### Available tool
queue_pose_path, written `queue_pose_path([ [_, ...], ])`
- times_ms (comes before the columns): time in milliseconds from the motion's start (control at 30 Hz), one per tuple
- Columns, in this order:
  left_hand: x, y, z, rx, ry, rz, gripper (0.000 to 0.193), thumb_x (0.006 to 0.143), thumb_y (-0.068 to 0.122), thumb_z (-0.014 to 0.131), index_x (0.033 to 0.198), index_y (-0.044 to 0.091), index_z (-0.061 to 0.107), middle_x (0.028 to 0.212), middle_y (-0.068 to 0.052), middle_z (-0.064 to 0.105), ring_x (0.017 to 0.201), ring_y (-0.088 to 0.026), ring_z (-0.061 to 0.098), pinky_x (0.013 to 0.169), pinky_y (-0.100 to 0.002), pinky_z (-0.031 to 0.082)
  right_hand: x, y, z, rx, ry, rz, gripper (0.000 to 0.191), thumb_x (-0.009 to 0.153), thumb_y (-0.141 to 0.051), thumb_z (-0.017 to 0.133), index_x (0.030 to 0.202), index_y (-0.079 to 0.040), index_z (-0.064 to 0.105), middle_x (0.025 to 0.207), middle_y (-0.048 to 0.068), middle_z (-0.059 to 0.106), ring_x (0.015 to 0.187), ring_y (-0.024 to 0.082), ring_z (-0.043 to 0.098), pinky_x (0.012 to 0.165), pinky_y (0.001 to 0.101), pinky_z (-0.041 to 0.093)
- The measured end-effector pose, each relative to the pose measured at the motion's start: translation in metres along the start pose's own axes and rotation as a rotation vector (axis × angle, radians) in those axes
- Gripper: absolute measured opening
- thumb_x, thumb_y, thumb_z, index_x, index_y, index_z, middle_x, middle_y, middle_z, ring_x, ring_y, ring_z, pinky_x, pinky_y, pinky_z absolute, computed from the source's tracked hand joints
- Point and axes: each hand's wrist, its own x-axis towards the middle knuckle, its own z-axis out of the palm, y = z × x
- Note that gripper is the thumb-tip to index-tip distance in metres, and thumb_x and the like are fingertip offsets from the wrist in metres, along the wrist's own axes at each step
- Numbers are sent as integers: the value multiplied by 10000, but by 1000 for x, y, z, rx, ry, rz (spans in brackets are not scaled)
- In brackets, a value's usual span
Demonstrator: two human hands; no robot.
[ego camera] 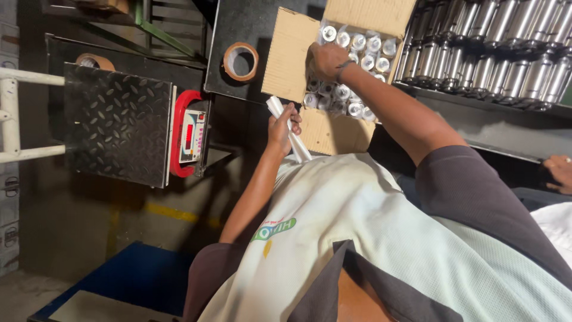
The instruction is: The person repeatedly picks cylindrical metal parts from a tray, places them into small plastic bags, and arranges the filled bags into cardboard boxes. The person also retrieves a new box from a nearby stack and places it on the table to continue the packing process.
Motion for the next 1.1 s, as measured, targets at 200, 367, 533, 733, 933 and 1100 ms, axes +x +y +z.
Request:
queue_pose_path([
  [200,3,-9,0,26,-26,-4,201,968,224,688,945,54,583,713,-71,598,503,-116,499,464,-277,414,7,18,-21,518,-441,104,406,901,-211,671,1179,41,517,967,194,703,786,283,755,566,356,568],
  [367,5,-12,10,107,-46,-64,196,952,196,715,994,42,601,704,-75,596,501,-122,504,469,-276,415,5,15,-18,805,-295,-8,553,721,-128,761,1138,1,421,957,160,706,781,261,762,545,389,643],
  [533,2,-6,8,65,-303,-182,268,936,149,691,1150,10,609,801,-120,656,671,-189,648,597,-321,549,7,10,-8,-67,82,130,556,748,-231,807,1231,-114,558,877,203,733,843,401,715,646,523,543],
  [733,27,20,8,179,-389,-81,329,967,64,641,1252,-76,556,1064,-229,726,935,-318,729,814,-454,622,-15,13,1,234,127,-135,481,699,-355,920,1002,-92,654,935,131,762,853,298,739,739,442,572],
  [933,41,-3,39,-181,-176,-81,356,999,116,582,1295,-79,559,1209,-203,719,1063,-276,745,925,-391,619,-106,4,46,507,589,-11,223,980,-208,717,1095,-31,644,916,148,712,803,237,716,729,375,563],
  [1100,56,-7,62,53,-337,-166,368,1035,188,662,1315,-33,573,1035,-104,694,802,-186,662,721,-380,544,-153,37,42,967,682,218,224,1118,-252,712,1069,-33,719,812,133,656,685,167,583,697,384,474],
])
